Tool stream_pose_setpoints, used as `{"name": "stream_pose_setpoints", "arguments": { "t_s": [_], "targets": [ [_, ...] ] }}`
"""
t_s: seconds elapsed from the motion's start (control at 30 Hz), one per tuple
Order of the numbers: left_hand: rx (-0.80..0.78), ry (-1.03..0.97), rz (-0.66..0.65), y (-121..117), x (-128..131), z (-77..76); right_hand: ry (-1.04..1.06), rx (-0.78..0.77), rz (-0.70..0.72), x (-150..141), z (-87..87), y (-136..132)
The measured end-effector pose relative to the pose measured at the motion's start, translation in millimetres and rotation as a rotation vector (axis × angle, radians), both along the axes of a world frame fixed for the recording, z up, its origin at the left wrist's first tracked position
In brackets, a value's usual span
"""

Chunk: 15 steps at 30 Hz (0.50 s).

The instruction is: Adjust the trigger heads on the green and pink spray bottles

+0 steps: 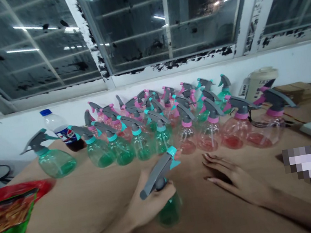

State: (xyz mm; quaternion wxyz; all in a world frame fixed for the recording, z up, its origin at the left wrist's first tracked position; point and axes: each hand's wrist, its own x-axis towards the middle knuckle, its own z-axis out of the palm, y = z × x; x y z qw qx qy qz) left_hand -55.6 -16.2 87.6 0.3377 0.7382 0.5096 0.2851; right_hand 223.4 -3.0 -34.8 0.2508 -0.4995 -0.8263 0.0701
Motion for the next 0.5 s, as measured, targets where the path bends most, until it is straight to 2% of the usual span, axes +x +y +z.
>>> {"name": "stream_pose_setpoints", "arguments": {
  "t_s": [0.2,0.5],
  "targets": [
    [0.064,0.003,-0.112,12.6,19.5,3.1,0.002,-0.023,-0.002,-2.3,7.1,-1.0],
    [0.044,-0.048,-0.214,14.7,20.8,14.8,-0.037,-0.034,0.005,1.1,5.5,-0.6]
  ]
}}
